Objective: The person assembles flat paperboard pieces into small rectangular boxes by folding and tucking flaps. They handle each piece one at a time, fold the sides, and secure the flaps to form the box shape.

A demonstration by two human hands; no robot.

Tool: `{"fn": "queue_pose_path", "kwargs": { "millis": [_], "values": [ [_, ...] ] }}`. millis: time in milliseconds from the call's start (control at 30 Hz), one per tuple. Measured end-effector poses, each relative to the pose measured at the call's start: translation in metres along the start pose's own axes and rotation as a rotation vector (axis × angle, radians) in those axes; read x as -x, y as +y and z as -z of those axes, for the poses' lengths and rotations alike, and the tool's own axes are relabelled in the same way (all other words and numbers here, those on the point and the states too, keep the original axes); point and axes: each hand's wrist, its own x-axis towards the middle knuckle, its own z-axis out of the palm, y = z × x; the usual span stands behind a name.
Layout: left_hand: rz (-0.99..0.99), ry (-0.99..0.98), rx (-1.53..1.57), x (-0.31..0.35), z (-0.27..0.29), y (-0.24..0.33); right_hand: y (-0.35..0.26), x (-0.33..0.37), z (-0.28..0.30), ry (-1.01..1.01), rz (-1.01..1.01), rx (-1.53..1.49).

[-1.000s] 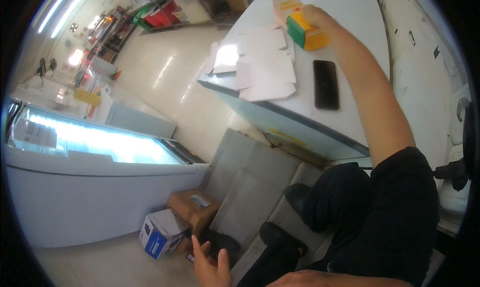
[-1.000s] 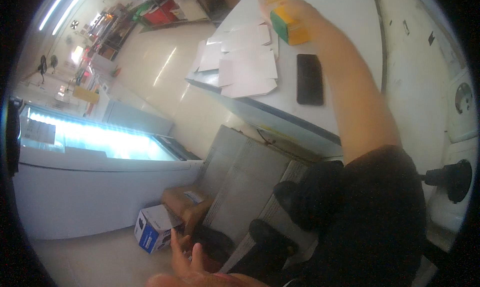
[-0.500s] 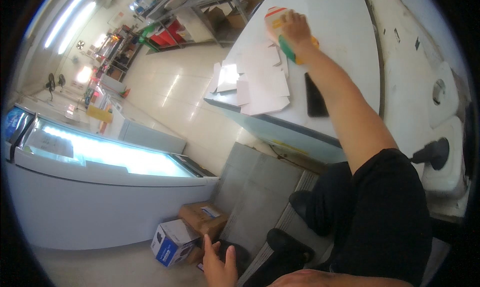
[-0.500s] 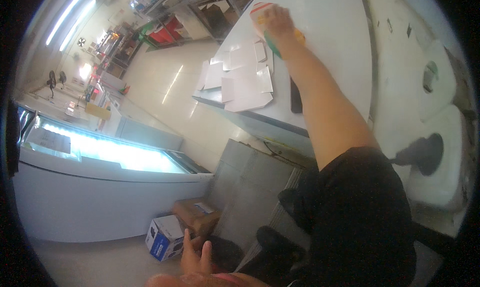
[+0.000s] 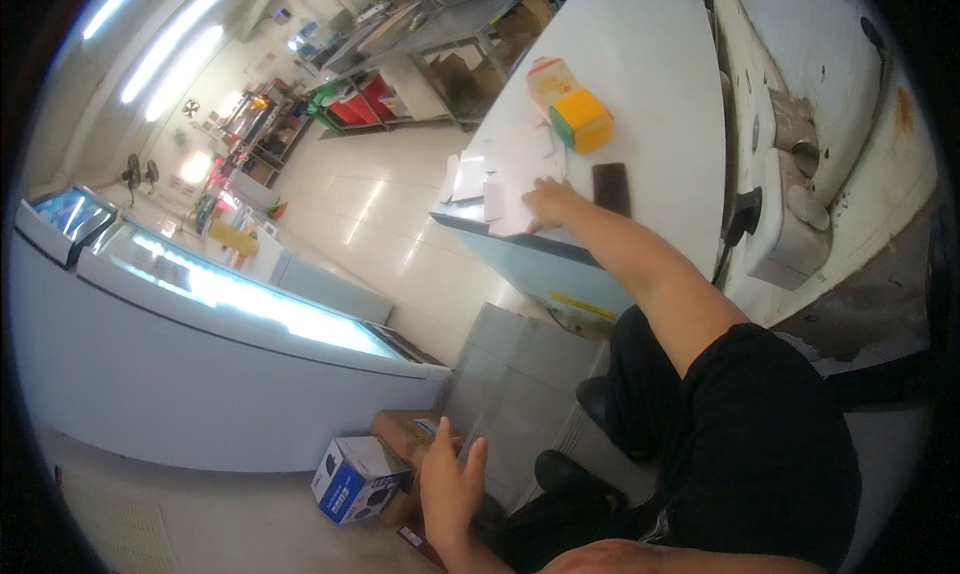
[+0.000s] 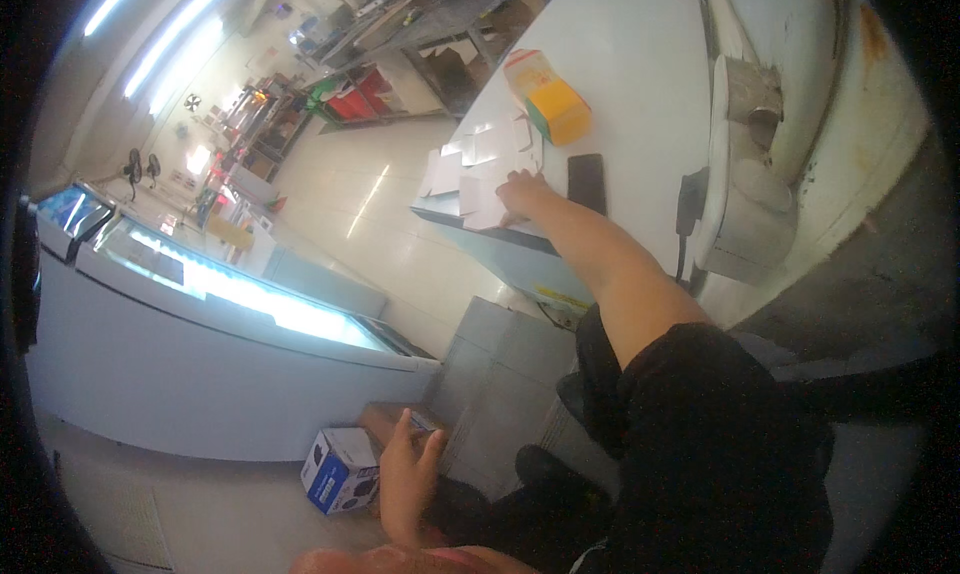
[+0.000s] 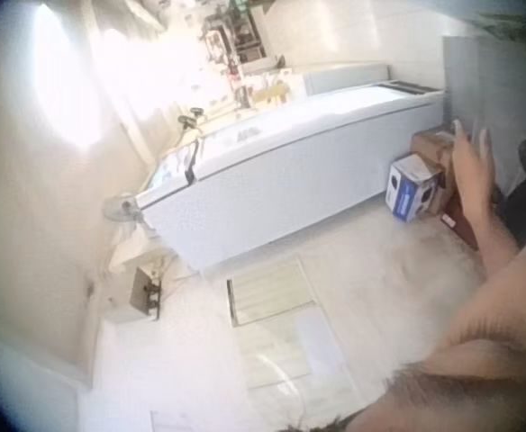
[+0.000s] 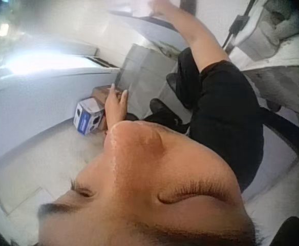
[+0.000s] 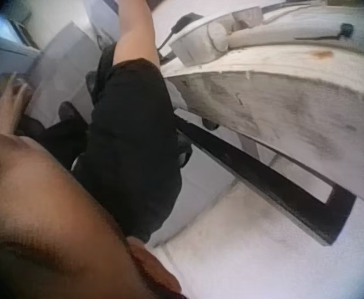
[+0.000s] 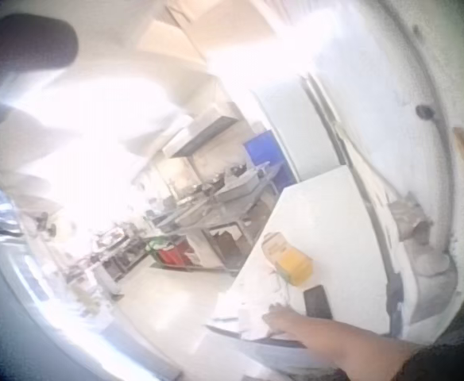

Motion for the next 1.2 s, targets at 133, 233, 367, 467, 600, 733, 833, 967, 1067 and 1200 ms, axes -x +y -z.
{"fn": "queue_pose_path", "kwargs": {
  "millis": [133,233,367,467,600,733,833,967,1067,1200],
  "values": [
    [-0.019,0.011,-0.004,0.001,0.000,-0.004,0.049,-0.019,-0.001,-0.077,0.069,0.082],
    [0.022,0.033,-0.003,0.009,0.003,-0.017,0.017,-0.001,0.005,0.023,0.160,0.139],
    [0.020,-0.009,-0.003,0.006,0.005,-0.006,0.023,0.008,0.008,0.019,0.212,0.143],
    [-0.020,-0.013,-0.005,0.007,0.004,-0.008,0.012,0.007,0.019,-0.088,0.171,0.064],
    [-0.097,-0.007,-0.013,0.000,-0.007,-0.015,0.029,0.005,0.030,-0.028,0.083,-0.056],
    [-0.077,0.024,0.018,0.001,-0.003,-0.011,0.012,0.005,0.034,0.162,-0.025,-0.242],
    [-0.010,0.025,0.038,0.004,0.005,-0.008,-0.007,0.009,0.047,0.424,-0.066,-0.356],
    [-0.110,0.119,0.033,-0.004,-0.005,-0.008,0.013,0.002,0.080,0.870,-0.094,-0.365],
    [-0.153,0.212,0.141,-0.015,-0.004,-0.005,-0.022,0.014,0.106,1.015,-0.050,-0.520],
    [-0.073,0.464,0.706,-0.033,-0.014,-0.001,-0.147,0.093,0.087,0.810,0.251,-0.815]
  ]
}}
